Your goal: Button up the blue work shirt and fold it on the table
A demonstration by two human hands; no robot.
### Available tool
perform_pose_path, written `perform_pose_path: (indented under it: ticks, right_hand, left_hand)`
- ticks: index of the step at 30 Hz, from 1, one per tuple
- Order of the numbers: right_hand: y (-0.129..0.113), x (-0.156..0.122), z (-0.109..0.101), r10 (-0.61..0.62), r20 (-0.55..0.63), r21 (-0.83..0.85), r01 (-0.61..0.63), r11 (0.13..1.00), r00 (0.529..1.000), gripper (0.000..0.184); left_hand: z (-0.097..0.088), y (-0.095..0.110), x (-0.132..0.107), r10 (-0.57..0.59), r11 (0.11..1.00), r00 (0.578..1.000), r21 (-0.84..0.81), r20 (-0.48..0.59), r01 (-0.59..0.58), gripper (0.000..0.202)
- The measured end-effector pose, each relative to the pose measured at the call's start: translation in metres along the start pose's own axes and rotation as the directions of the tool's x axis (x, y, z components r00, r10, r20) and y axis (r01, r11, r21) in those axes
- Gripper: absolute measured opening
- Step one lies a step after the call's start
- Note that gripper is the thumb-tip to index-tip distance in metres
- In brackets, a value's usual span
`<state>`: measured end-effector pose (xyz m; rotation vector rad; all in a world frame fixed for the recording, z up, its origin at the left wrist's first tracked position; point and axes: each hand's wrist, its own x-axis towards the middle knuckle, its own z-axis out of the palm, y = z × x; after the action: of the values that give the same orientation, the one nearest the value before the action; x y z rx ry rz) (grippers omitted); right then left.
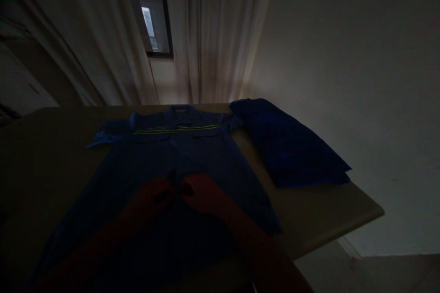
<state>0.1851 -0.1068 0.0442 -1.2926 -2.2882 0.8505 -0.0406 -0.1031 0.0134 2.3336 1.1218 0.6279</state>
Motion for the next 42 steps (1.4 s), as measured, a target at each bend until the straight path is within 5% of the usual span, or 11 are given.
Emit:
perform_pose_path:
  ticks: [8, 16, 27, 34, 42]
  right_hand:
    - [-0.005, 0.001, 0.007, 0.084, -0.017, -0.043, -0.085, 0.995, 0.996, 0.033]
    - [-0.008, 0.001, 0.008, 0.088, -0.043, -0.032, -0.09, 0.995, 0.995, 0.01]
    - [-0.008, 0.0, 0.0, 0.063, 0.022, 0.112, -0.065, 0.992, 0.998, 0.015]
    - [-0.004, 0.003, 0.006, 0.052, -0.039, -0.019, -0.053, 0.998, 0.998, 0.012]
    - [-0.004, 0.003, 0.002, 0.018, 0.013, -0.028, -0.018, 0.999, 1.0, 0.012]
  left_hand:
    - [-0.004, 0.007, -0.001, -0.032, 0.998, 0.999, 0.058, 0.026, 0.03, 0.015]
    - [-0.001, 0.004, -0.002, -0.015, 0.998, 1.0, 0.064, 0.017, 0.014, 0.015]
    - [0.001, 0.004, -0.004, -0.042, 0.996, 0.999, 0.079, 0.008, 0.041, 0.012]
    - [0.004, -0.007, -0.002, 0.042, 0.999, 0.999, 0.002, 0.019, -0.042, 0.02]
    - [0.005, -0.004, -0.002, 0.008, 0.999, 1.0, -0.031, 0.002, -0.007, 0.015]
